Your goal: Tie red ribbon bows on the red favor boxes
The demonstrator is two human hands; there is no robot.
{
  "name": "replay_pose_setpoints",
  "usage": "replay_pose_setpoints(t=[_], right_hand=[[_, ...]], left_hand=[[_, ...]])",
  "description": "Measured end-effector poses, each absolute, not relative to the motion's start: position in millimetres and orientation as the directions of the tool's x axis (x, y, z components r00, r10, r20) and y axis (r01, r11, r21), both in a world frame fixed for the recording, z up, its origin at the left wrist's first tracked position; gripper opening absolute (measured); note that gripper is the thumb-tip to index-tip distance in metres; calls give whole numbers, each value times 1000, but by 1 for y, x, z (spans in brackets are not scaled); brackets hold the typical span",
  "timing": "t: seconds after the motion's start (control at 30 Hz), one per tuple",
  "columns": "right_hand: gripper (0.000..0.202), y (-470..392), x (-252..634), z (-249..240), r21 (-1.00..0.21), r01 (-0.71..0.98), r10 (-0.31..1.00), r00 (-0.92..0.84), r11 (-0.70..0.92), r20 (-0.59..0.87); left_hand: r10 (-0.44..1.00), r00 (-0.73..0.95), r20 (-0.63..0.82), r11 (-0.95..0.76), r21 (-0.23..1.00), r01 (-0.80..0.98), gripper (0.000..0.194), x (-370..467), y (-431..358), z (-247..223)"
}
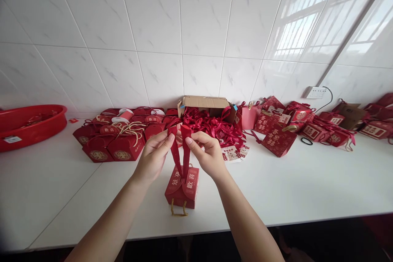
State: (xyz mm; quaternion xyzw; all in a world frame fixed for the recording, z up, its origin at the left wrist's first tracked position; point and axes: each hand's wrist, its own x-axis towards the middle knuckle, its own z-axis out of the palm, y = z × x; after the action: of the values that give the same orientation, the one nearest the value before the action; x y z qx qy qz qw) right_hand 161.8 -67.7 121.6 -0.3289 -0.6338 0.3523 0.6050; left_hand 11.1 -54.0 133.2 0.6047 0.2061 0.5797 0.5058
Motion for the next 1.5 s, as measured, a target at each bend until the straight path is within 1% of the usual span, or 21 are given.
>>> replay_pose_setpoints(t=[0.13,0.2,0.27,0.33,0.37,0.43,0.47,0.53,0.57,0.63,0.8,0.9,1.03,1.33,1.43,1.5], right_hand=[[22,-67,160,122,-839,2,839,-33,544,543],[24,-68,163,120,-857,-56,858,-10,512,514],[26,-71,170,113,-877,-150,887,-5,456,462],[26,-77,179,102,-899,-163,911,-6,407,413],[25,-80,184,95,-914,-120,920,-7,388,392],[26,-87,192,80,-937,45,938,-25,347,347],[28,-89,195,73,-934,142,945,-54,327,323],[39,-93,195,59,-909,302,957,-128,289,262],[43,-93,193,53,-894,353,959,-162,275,231],[44,-93,186,44,-882,399,962,-203,252,184],[41,-90,172,32,-901,392,974,-193,186,117],[39,-88,170,31,-899,400,972,-213,176,96],[41,-86,169,31,-903,394,970,-226,173,87],[34,-83,165,28,-903,370,958,-257,220,128],[39,-82,165,28,-906,367,959,-256,209,118],[43,-81,165,27,-904,377,963,-248,201,111]], left_hand=[[842,247,479,-398,862,-314,27,9,-53,133],[864,244,441,-381,889,-255,28,2,-51,131],[887,268,375,-363,927,-98,28,-10,-48,127],[896,323,305,-366,918,149,28,-24,-44,119],[895,356,267,-377,881,286,28,-31,-42,113],[891,418,176,-394,757,521,30,-44,-39,100],[890,436,131,-398,691,603,29,-48,-37,94],[887,458,54,-396,598,697,22,-53,-36,82],[884,467,28,-394,580,713,17,-54,-36,77],[871,491,-9,-394,585,709,14,-53,-37,72],[836,546,-49,-401,625,670,21,-42,-39,72],[826,561,-52,-395,657,642,21,-35,-41,72],[816,578,-24,-400,699,593,20,-27,-44,71],[726,686,45,-435,802,408,17,-16,-44,64],[743,665,72,-412,833,370,14,-18,-42,59],[797,596,101,-387,842,375,16,-18,-41,54]])
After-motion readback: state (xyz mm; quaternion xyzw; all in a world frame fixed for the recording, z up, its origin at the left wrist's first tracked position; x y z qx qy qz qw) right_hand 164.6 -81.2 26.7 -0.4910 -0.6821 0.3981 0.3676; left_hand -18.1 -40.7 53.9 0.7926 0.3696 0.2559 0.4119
